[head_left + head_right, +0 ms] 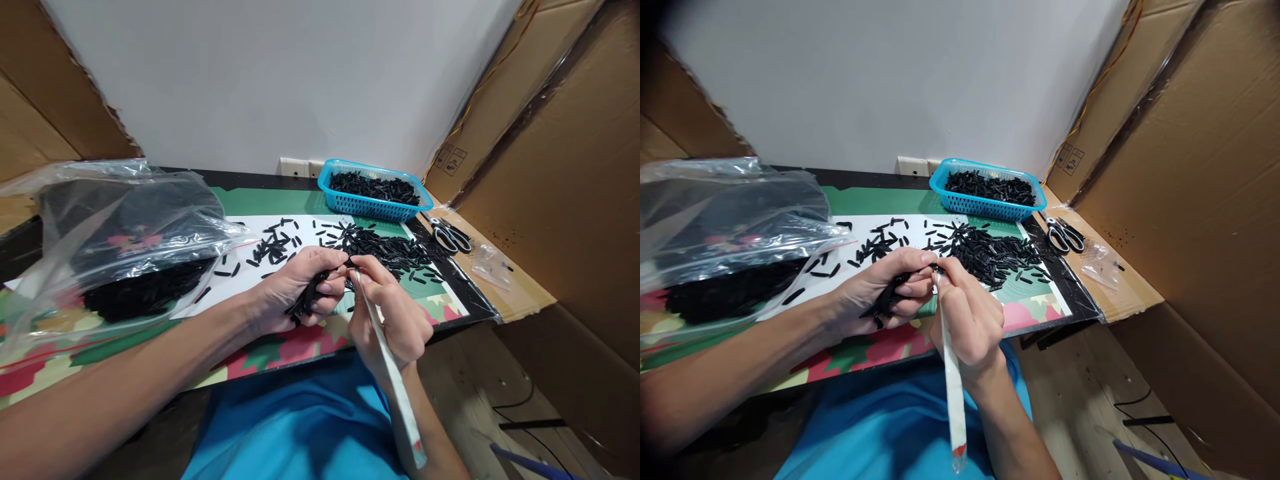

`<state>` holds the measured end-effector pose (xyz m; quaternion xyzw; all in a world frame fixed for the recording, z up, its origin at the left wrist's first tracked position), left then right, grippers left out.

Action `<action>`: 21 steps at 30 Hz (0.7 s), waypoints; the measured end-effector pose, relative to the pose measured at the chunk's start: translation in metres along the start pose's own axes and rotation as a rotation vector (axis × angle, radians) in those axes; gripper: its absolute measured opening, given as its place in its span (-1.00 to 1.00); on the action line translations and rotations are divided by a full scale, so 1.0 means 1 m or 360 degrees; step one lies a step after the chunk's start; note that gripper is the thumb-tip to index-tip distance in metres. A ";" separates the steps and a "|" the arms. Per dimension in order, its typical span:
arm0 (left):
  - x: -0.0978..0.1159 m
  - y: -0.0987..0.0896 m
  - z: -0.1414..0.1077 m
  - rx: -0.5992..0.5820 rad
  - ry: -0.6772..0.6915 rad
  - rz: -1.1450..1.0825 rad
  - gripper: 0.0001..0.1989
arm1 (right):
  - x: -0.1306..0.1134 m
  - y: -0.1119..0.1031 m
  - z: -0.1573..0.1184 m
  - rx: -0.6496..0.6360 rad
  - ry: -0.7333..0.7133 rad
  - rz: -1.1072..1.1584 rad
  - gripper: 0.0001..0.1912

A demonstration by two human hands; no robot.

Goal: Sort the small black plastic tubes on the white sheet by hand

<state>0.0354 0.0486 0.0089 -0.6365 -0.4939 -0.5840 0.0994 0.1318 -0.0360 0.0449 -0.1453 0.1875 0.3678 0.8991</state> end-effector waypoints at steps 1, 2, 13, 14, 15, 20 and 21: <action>-0.001 0.000 0.000 0.0012 -0.0003 -0.0005 -0.55 | 0.000 0.000 0.000 0.0000 -0.0001 0.0001 -0.77; -0.001 0.000 0.000 0.0021 -0.0004 -0.0006 -0.55 | 0.001 0.000 0.000 0.0013 0.0000 -0.0008 -0.78; -0.004 -0.007 0.007 -0.0010 0.0074 0.0111 -0.56 | 0.045 -0.010 0.024 -0.0312 0.0411 -0.0068 -0.87; -0.003 -0.007 0.006 -0.0025 0.0092 0.0114 -0.54 | 0.053 -0.011 0.025 -0.0371 0.0439 -0.0168 -0.86; -0.002 -0.006 0.005 -0.0042 0.0107 0.0113 -0.52 | 0.062 -0.011 0.025 -0.0432 0.0458 -0.0276 -0.86; 0.001 -0.001 0.002 -0.0092 0.0122 0.0098 -0.42 | 0.091 -0.019 0.024 -0.0489 0.0470 -0.0716 -0.80; 0.001 0.000 0.001 -0.0098 0.0115 0.0092 -0.42 | 0.093 -0.020 0.024 -0.0474 0.0462 -0.0789 -0.79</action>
Point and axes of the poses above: each hand's wrist, its own z-axis towards the middle knuckle, its own y-axis out of the palm, x = y × z, the point moved 8 cm from there along z, towards the middle knuckle, and after that the axes turned 5 degrees about y, right-handed, at the moved point
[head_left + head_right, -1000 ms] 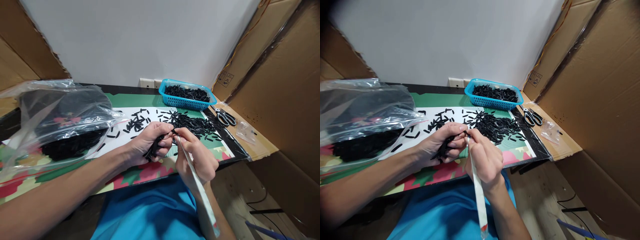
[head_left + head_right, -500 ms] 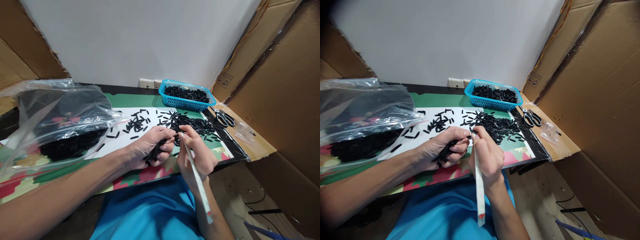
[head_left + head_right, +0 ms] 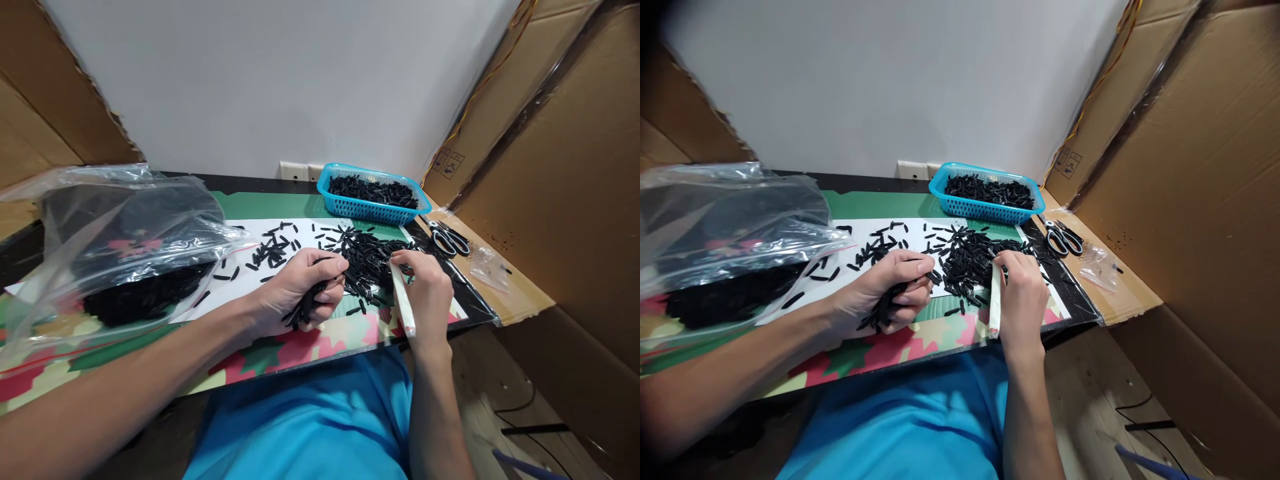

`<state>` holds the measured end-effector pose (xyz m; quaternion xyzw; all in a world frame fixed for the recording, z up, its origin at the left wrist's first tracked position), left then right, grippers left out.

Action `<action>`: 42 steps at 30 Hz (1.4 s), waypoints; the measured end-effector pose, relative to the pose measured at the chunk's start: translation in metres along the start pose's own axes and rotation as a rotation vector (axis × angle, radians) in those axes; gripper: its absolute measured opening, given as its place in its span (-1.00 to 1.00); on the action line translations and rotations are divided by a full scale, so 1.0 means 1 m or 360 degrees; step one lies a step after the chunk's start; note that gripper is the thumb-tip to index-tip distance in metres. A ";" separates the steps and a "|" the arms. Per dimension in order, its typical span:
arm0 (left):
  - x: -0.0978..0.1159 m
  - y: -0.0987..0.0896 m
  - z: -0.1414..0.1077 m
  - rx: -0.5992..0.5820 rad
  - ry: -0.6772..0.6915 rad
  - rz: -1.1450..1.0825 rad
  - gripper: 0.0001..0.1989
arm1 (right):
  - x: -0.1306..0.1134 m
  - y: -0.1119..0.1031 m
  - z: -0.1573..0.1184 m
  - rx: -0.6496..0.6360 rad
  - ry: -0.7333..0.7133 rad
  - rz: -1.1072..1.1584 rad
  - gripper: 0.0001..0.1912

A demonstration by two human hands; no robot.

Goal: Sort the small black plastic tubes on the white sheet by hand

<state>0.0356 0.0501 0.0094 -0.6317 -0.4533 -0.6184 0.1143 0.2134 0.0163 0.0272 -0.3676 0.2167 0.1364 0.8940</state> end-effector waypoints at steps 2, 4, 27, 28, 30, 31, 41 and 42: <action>0.001 0.001 -0.001 -0.0005 -0.0023 -0.0016 -0.42 | 0.003 0.001 0.000 0.0022 0.0012 -0.0100 -0.77; 0.001 0.002 -0.001 0.0001 -0.0039 -0.0031 -0.42 | 0.003 0.004 0.000 -0.0009 -0.0003 -0.0123 -0.75; 0.001 0.002 0.000 -0.0070 0.0060 -0.0034 -0.49 | -0.053 -0.013 -0.011 -0.0322 -0.0054 0.1273 -0.87; 0.002 0.002 0.001 -0.0067 0.0061 -0.0036 -0.49 | -0.056 -0.012 -0.012 -0.0346 -0.0096 0.1282 -0.87; 0.001 0.002 0.001 -0.0056 0.0054 -0.0043 -0.49 | -0.060 -0.013 -0.013 -0.0324 -0.0159 0.1278 -0.87; 0.001 0.002 0.001 -0.0046 0.0049 -0.0049 -0.49 | -0.062 -0.014 -0.013 -0.0291 -0.0176 0.1271 -0.86; -0.003 -0.008 0.003 0.0171 -0.0109 -0.0103 -0.60 | -0.030 -0.058 -0.011 0.0774 -0.0060 0.0991 -0.94; -0.004 -0.010 0.004 0.0190 -0.0106 -0.0096 -0.60 | -0.026 -0.061 -0.011 0.0852 -0.0023 0.1006 -0.94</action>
Point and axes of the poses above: each hand's wrist, its own z-axis towards the middle knuckle, its own y-axis out of the palm, x = y × z, the point moved 8 cm from there along z, towards the middle knuckle, and after that the axes turned 5 degrees about y, right-handed, at the moved point
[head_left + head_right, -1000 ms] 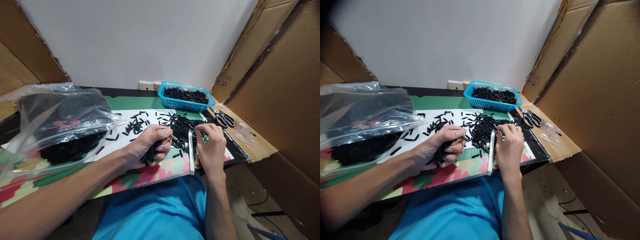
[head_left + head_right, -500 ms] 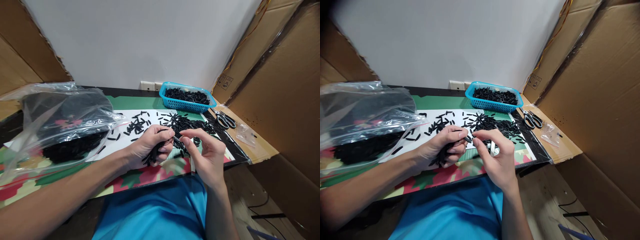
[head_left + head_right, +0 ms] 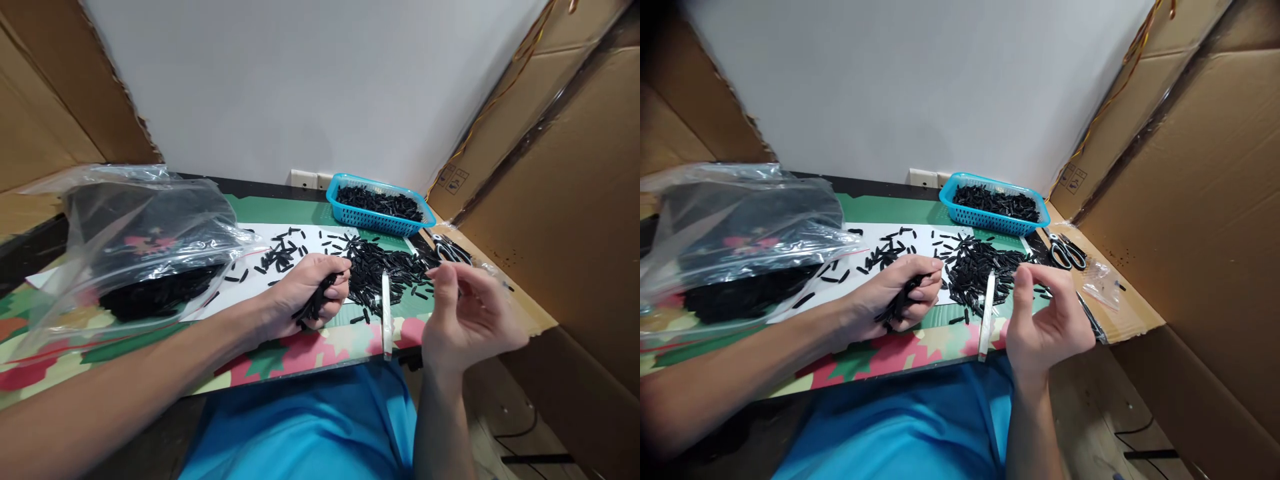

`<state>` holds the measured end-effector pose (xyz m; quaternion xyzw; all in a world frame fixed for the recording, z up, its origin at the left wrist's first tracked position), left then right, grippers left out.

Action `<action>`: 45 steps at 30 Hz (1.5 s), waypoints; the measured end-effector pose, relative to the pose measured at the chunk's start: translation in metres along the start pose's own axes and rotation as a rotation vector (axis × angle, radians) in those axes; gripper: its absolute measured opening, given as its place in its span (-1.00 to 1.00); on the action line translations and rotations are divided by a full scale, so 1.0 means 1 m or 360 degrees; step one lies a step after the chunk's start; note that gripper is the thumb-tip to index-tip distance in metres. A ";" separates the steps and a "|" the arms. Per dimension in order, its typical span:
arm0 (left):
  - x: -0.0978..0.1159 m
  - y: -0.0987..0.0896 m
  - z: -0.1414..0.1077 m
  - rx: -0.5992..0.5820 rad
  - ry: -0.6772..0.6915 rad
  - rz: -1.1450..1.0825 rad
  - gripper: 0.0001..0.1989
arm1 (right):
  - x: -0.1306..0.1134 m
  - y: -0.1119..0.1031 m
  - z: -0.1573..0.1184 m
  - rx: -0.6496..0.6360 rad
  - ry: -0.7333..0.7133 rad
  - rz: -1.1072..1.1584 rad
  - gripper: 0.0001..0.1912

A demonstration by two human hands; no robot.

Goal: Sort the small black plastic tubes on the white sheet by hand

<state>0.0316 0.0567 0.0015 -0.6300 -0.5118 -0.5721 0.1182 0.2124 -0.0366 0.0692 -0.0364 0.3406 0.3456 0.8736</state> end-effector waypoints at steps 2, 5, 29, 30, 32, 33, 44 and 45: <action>0.000 -0.003 0.001 0.0039 0.0019 0.0020 -0.59 | 0.003 -0.005 0.001 0.0079 0.0016 0.0011 -0.91; 0.001 -0.008 0.002 0.0125 0.0042 0.0037 -0.58 | 0.008 -0.004 -0.001 0.0037 0.0007 -0.0079 -0.84; 0.004 -0.009 0.001 0.0245 0.0200 0.0296 -0.67 | -0.013 0.071 -0.034 -0.1217 0.0050 0.0022 -0.81; 0.003 -0.009 0.002 0.0230 0.0188 0.0300 -0.66 | -0.013 0.071 -0.035 -0.1213 0.0028 0.0005 -0.80; 0.000 -0.007 0.002 0.0190 0.0153 0.0284 -0.62 | -0.011 0.071 -0.036 -0.1200 -0.0020 -0.0019 -0.80; -0.001 -0.006 0.002 0.0172 0.0134 0.0266 -0.61 | -0.011 0.071 -0.036 -0.1197 -0.0036 -0.0024 -0.80; 0.000 -0.002 -0.001 0.0094 0.0034 0.0074 -0.56 | 0.024 0.059 -0.032 -0.0967 0.0649 0.0286 -0.97; 0.000 -0.001 -0.001 0.0079 0.0024 0.0069 -0.55 | 0.028 0.060 -0.034 -0.1001 0.0716 0.0301 -0.96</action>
Point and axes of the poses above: each hand's wrist, its own z-axis towards the middle knuckle, its own y-axis out of the palm, x = y × z, the point moved 8 cm from there along z, towards the middle knuckle, and after that the axes turned 5 degrees about y, right-handed, at the moved point
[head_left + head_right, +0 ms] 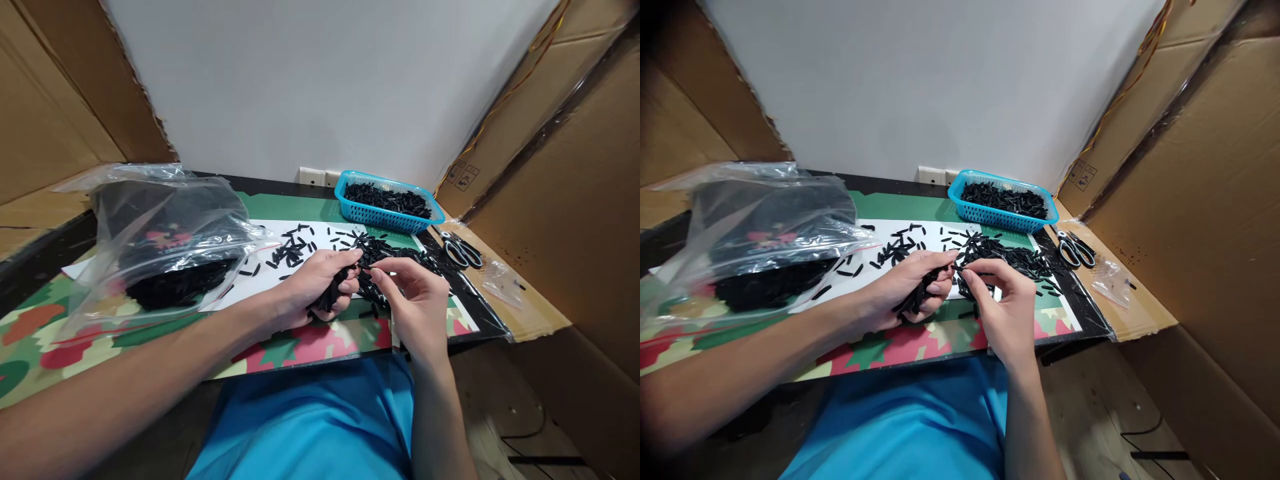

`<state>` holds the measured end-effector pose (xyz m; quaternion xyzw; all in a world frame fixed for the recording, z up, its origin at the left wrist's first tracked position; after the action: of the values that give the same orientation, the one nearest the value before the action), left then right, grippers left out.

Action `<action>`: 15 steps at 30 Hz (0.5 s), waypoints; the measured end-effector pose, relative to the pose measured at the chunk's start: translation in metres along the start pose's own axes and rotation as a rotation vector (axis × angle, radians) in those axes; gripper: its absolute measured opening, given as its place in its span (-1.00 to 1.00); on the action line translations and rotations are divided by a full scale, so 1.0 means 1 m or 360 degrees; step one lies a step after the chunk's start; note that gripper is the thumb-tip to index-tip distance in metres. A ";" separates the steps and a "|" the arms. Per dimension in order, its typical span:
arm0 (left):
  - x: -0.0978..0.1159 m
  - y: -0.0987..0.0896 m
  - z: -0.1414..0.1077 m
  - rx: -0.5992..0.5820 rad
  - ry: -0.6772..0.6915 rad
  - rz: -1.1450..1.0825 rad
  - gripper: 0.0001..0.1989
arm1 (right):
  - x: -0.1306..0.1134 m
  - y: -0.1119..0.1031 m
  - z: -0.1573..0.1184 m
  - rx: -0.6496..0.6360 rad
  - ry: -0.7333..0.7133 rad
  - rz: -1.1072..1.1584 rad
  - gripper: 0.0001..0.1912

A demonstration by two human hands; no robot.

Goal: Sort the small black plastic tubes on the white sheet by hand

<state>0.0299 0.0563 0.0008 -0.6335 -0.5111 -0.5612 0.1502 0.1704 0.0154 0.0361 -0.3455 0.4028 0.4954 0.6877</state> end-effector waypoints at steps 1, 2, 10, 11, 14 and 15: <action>-0.001 0.001 0.000 -0.0013 -0.0007 -0.0002 -0.54 | 0.004 0.001 0.001 -0.0032 0.0052 0.0022 -0.94; -0.001 0.001 0.000 -0.0023 -0.0012 -0.0002 -0.53 | 0.007 0.002 0.001 -0.0054 0.0090 0.0037 -0.93; 0.000 0.002 0.000 -0.0035 0.0007 -0.0019 -0.57 | 0.009 0.004 0.000 -0.0048 0.0096 0.0052 -0.92; 0.000 0.002 0.000 -0.0035 0.0008 -0.0018 -0.56 | 0.009 0.004 0.000 -0.0046 0.0098 0.0038 -0.91; 0.000 0.002 0.000 -0.0026 0.0009 -0.0002 -0.55 | 0.009 0.003 0.000 -0.0035 0.0111 0.0012 -0.88; 0.000 0.002 0.000 -0.0023 0.0007 0.0004 -0.55 | 0.010 0.003 0.001 -0.0032 0.0111 0.0010 -0.88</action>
<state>0.0315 0.0559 0.0017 -0.6340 -0.5059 -0.5660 0.1476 0.1693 0.0207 0.0275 -0.3682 0.4225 0.4893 0.6682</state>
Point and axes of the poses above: each hand's wrist, its own z-axis towards the middle knuckle, its own y-axis out of the palm, x = y × z, the point moved 8 cm from there along z, towards the middle knuckle, and after that the axes turned 5 degrees about y, right-handed, at the moved point
